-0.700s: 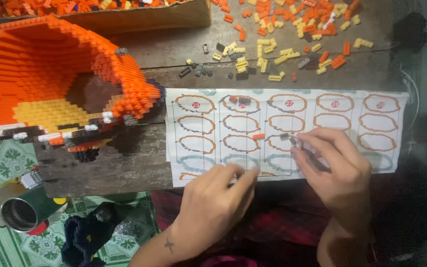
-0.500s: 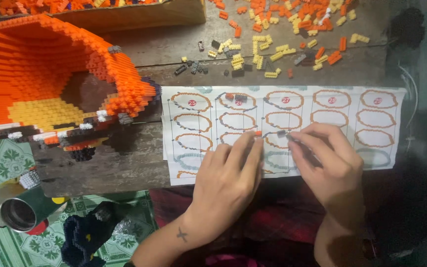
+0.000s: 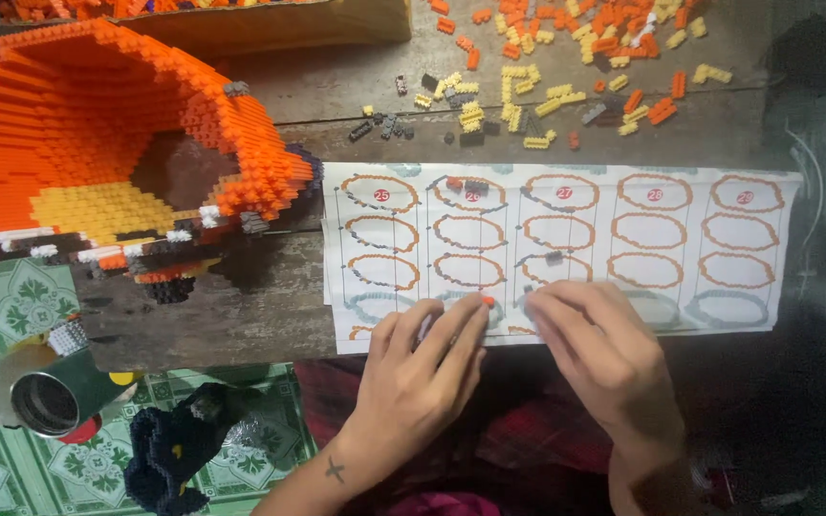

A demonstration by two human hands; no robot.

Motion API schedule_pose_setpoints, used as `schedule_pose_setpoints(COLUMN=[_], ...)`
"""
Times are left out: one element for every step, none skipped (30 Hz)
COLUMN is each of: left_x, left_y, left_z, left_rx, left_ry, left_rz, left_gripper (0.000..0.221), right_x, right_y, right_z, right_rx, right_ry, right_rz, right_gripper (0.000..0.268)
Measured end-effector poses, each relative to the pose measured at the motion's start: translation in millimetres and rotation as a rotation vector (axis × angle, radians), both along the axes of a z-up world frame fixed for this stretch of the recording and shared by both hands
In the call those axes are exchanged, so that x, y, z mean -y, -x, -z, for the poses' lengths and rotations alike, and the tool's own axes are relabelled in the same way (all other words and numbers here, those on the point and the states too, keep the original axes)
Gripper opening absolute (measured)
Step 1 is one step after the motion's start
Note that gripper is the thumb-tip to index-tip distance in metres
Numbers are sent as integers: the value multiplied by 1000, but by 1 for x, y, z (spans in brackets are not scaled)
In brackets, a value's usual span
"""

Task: Assembling a 3D structure using small interlocking plastic blocks according to a paper template

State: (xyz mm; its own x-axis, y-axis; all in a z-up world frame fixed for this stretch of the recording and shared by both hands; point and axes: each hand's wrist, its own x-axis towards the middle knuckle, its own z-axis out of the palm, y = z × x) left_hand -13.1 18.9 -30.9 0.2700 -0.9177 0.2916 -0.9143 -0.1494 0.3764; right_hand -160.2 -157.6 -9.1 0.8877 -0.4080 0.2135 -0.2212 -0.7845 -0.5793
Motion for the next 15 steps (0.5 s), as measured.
schedule_pose_setpoints(left_x=[1,1,2,2,2,1,1,1,0,0,-1,-1,-1,0,1], left_y=[-1,-2,-3,-4,-4,-5,-5,-4,-4,-4,-3,-3,-3,-3,-3], left_z=[0,0,0,1,1,2,4,6,8,10,12,14,14,13,12], left_rx=[-1,-3,-5,-7,-14,-22,-25,-14,-4,-6,5,18,17,23,28], left_ry=[0,23,46,47,55,61,61,84,106,104,110,115,114,130,146], left_rz=[-2,-5,-7,-9,-14,-18,-19,-24,-30,-32,-37,-41,-41,-51,-61], left_gripper=[30,29,28,28,29,29,29,30,30,30,30,30,30,30,30], right_x=[1,1,2,2,2,2,2,2,2,0,-2,-3,-7,-9,-12], right_y=[-2,-2,-3,-6,-8,-10,-9,-8,-7,-8,-9,-10,-13,-15,-17], right_z=[-1,-2,-3,-5,-6,-8,-7,-5,-3,-1,1,4,4,5,5], right_rx=[-1,-9,-16,-18,-10,-4,-7,-6,-6,-8,22,53,52,80,108], right_ry=[0,20,40,41,37,31,31,38,46,45,28,12,11,-28,-66], right_rz=[-2,-22,-42,-43,-75,-106,-107,-102,-97,-99,-88,-76,-76,-66,-55], right_gripper=[6,9,11,11,11,12,12,12,12,12,8,5,5,5,5])
